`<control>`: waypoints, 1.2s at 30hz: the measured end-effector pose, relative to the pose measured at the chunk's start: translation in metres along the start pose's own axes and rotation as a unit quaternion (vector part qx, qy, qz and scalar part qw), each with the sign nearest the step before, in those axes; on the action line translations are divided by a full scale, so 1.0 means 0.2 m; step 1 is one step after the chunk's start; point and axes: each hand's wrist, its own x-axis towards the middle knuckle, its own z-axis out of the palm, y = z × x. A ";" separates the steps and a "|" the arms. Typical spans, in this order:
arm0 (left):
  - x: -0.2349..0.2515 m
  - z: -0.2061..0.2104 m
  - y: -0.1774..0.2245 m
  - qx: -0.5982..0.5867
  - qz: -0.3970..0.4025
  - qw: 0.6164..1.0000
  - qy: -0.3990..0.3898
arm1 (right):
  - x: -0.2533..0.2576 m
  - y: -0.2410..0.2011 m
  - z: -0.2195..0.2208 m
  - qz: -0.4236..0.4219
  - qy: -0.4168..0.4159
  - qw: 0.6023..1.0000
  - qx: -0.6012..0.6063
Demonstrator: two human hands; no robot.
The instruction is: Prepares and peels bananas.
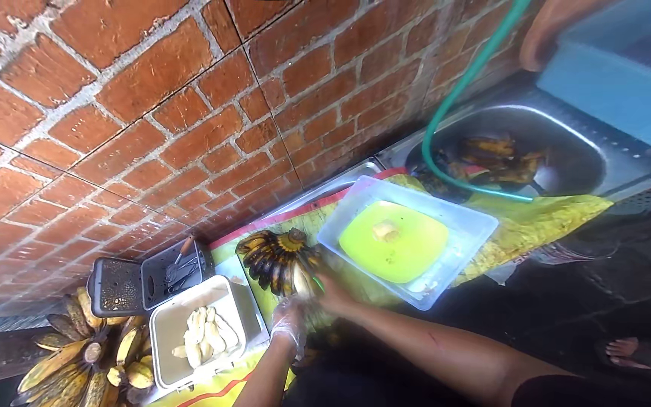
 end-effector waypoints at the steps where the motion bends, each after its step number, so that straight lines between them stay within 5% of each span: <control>1: 0.01 0.02 0.01 0.005 -0.007 1.000 -0.007 | 0.00 0.01 -0.01 -0.009 -0.004 1.000 -0.009; 8: 0.15 0.12 0.02 -0.012 -0.047 0.999 0.006 | -0.02 -0.03 -0.09 -0.002 -0.040 0.999 -0.024; 16: 0.18 0.32 0.16 0.154 -0.016 0.979 0.132 | -0.02 -0.04 -0.13 -0.016 -0.053 0.998 -0.027; 21: 0.25 0.39 0.22 0.256 0.011 0.956 0.145 | -0.03 -0.02 -0.15 -0.020 -0.054 0.997 -0.043; 29: 0.32 0.30 0.21 0.032 -0.007 0.996 0.080 | -0.03 -0.03 -0.17 -0.017 -0.038 0.999 -0.007; 36: 0.18 0.03 0.24 -0.171 0.010 0.984 -0.059 | -0.08 0.09 -0.17 -0.014 0.001 1.000 0.007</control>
